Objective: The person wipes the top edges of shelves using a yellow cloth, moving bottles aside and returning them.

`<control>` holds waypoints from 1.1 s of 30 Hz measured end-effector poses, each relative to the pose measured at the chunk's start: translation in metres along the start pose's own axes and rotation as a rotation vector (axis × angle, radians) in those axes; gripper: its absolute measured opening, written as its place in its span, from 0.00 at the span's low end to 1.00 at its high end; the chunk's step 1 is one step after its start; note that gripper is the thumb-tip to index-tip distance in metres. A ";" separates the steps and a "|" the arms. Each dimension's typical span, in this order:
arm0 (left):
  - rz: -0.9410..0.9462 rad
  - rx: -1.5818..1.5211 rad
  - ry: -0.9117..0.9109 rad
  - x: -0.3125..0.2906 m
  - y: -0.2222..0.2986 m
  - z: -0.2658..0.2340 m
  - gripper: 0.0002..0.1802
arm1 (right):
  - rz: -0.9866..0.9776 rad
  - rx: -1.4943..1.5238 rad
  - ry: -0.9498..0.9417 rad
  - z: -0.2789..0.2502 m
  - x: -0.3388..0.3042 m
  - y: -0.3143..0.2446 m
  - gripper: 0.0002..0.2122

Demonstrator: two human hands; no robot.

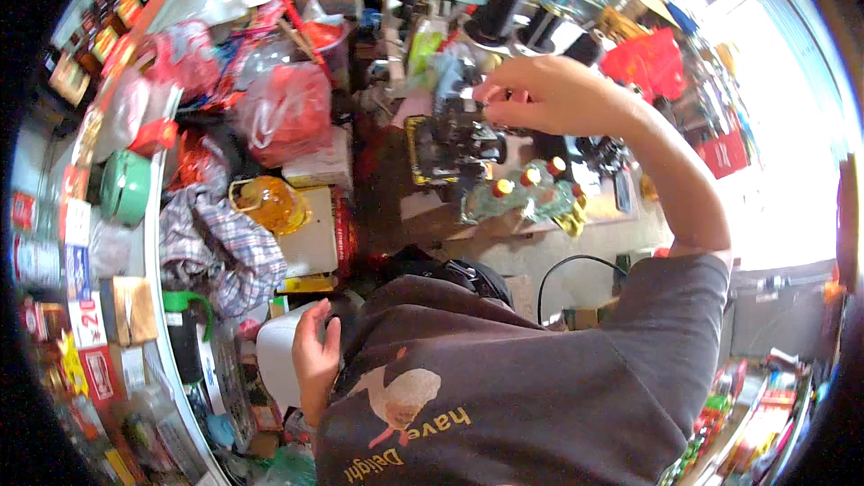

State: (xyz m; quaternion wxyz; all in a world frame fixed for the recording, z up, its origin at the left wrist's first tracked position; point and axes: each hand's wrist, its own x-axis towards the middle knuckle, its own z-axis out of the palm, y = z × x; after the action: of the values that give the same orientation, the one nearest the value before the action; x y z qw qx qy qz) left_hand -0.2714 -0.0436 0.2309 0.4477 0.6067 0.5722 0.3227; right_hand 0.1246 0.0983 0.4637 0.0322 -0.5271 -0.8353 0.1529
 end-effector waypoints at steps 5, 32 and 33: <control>0.086 0.051 -0.120 0.030 0.015 0.023 0.17 | 0.412 0.182 -0.077 0.083 -0.080 0.071 0.14; 0.128 0.024 -0.391 0.069 0.041 0.060 0.18 | 0.058 -0.160 -0.189 0.166 0.012 0.046 0.17; 0.117 0.037 -0.420 0.075 0.037 0.066 0.20 | 0.045 -0.095 -0.174 0.156 0.013 0.040 0.18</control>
State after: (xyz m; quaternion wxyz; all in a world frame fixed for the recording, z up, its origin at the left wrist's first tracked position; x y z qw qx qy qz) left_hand -0.1866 0.0207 0.2295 0.5264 0.7009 0.4358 0.2042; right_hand 0.1198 0.0916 0.3023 -0.0691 -0.5314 -0.8292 0.1588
